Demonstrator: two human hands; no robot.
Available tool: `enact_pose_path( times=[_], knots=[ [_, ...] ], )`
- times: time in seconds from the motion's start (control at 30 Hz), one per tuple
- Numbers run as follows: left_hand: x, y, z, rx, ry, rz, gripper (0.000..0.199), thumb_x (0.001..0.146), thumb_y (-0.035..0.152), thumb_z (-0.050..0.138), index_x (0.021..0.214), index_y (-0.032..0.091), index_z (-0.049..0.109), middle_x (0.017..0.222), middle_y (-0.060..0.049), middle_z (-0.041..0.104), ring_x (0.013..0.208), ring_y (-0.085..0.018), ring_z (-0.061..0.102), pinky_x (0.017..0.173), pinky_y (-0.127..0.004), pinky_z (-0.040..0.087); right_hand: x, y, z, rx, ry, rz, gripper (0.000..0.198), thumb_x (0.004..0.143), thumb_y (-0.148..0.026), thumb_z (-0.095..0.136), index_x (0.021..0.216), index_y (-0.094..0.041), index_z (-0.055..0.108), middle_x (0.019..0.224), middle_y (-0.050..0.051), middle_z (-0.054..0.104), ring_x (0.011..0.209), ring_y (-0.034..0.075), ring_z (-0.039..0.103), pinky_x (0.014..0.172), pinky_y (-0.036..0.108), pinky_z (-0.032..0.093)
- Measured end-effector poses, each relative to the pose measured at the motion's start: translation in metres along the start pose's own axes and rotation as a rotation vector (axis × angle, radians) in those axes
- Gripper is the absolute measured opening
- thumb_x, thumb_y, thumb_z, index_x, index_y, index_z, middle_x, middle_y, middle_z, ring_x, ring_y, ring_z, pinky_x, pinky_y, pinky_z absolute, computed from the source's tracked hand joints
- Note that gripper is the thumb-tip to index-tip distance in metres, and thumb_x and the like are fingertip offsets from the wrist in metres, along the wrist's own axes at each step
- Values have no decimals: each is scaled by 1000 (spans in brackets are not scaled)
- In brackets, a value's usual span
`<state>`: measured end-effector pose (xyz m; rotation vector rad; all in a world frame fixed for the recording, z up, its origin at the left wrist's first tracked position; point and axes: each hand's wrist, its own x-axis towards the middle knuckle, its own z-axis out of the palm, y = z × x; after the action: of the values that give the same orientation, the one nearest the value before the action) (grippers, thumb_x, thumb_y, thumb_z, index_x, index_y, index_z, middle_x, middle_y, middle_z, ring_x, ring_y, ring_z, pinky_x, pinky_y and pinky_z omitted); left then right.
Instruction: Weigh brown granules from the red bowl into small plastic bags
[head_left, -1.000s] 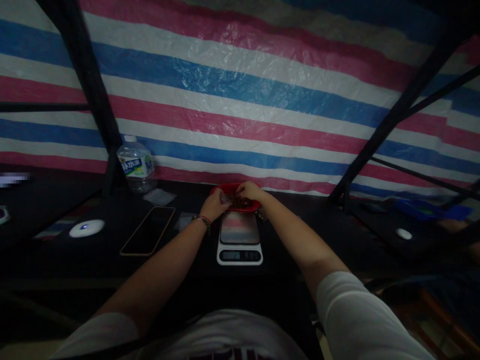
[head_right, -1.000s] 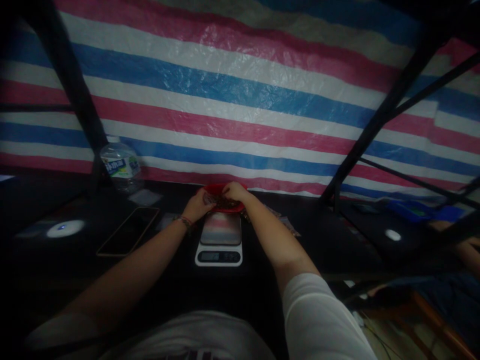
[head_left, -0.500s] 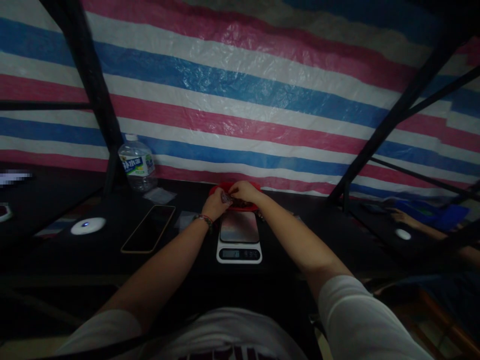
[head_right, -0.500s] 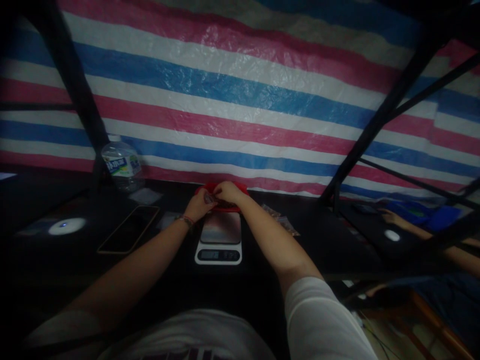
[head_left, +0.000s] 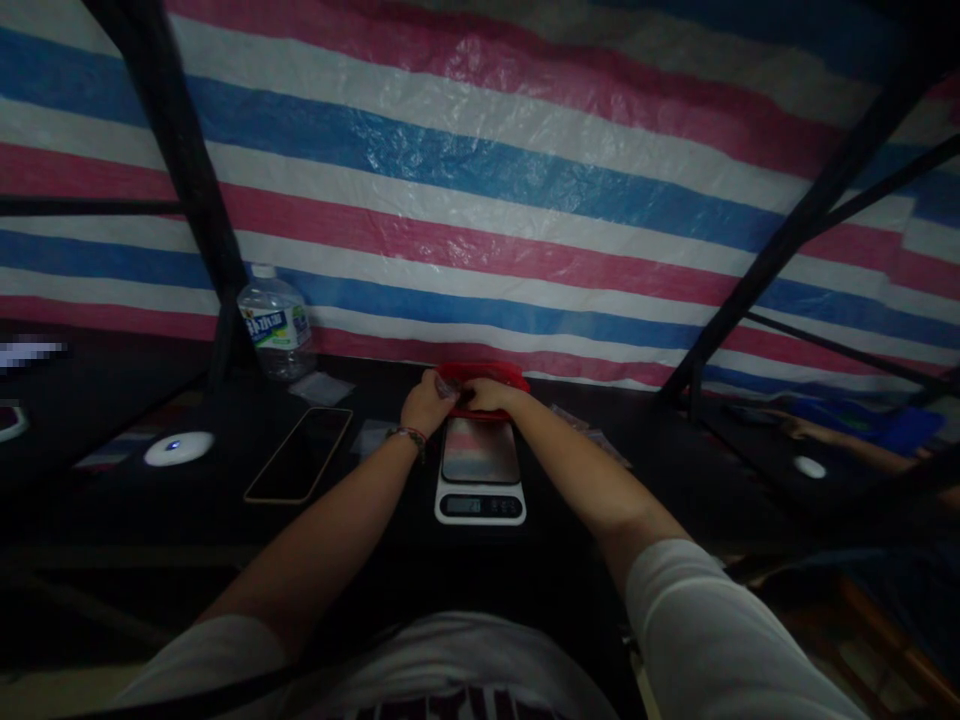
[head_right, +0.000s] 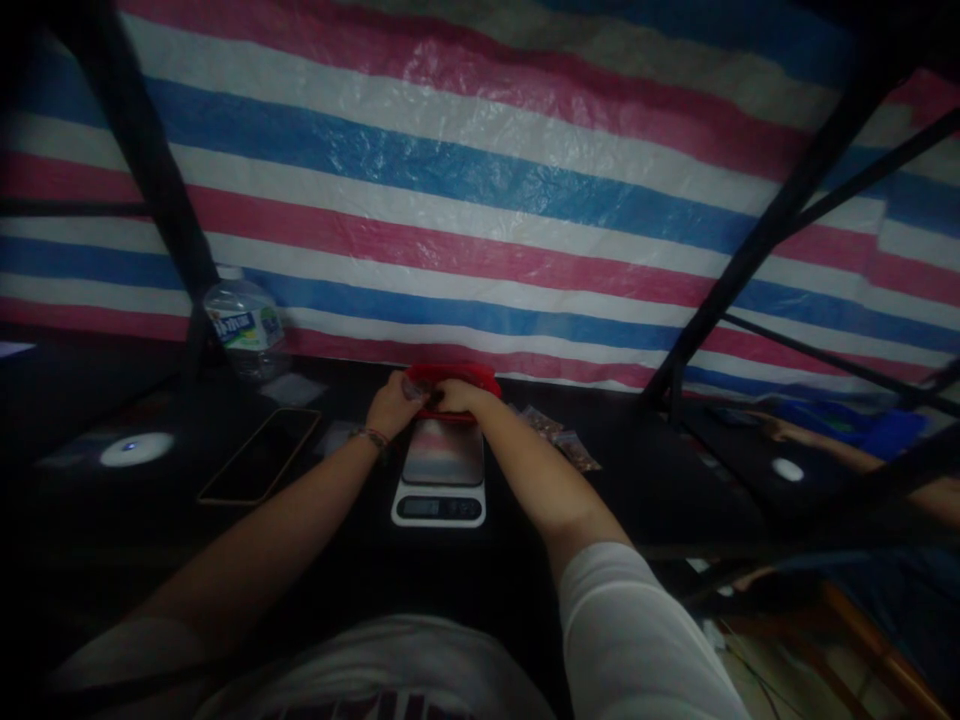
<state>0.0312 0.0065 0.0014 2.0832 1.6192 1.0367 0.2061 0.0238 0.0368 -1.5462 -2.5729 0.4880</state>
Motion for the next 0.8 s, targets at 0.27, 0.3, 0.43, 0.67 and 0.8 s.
enact_pose_path(
  times=[0.27,0.3,0.43,0.67,0.8],
  knots=[
    [-1,-1,-1,29,6,28,43,79,43,64,110,19,48,98,-11,70,90,-26,68,71,-30,47,10,3,0,-73,82,80,23,74,-19,64,94,-18,77,88,7,75,75,17,66,67,21,45],
    [-1,-1,-1,33,-2,39,43,78,42,64,111,19,48,99,-11,70,91,-26,68,72,-30,47,9,5,-4,-73,96,94,23,73,-19,64,92,-18,77,86,7,75,74,17,66,66,20,45],
    [-2,0,2,45,-48,74,46,77,38,66,115,19,47,100,-10,70,93,-26,67,74,-30,47,3,11,-17,-52,159,135,27,75,-16,61,97,-16,76,87,6,74,75,15,65,64,18,44],
    [0,1,5,48,-94,89,42,78,36,65,113,20,48,99,-10,69,90,-25,67,72,-29,46,3,0,-26,242,264,56,30,74,-13,62,102,-15,72,93,3,73,78,13,65,69,18,46],
    [3,0,7,80,-85,84,37,78,38,66,106,20,50,94,-9,69,87,-26,67,68,-30,45,7,-8,-24,201,224,-53,27,74,-11,63,98,-15,74,94,3,73,82,14,65,76,20,47]
  ],
)
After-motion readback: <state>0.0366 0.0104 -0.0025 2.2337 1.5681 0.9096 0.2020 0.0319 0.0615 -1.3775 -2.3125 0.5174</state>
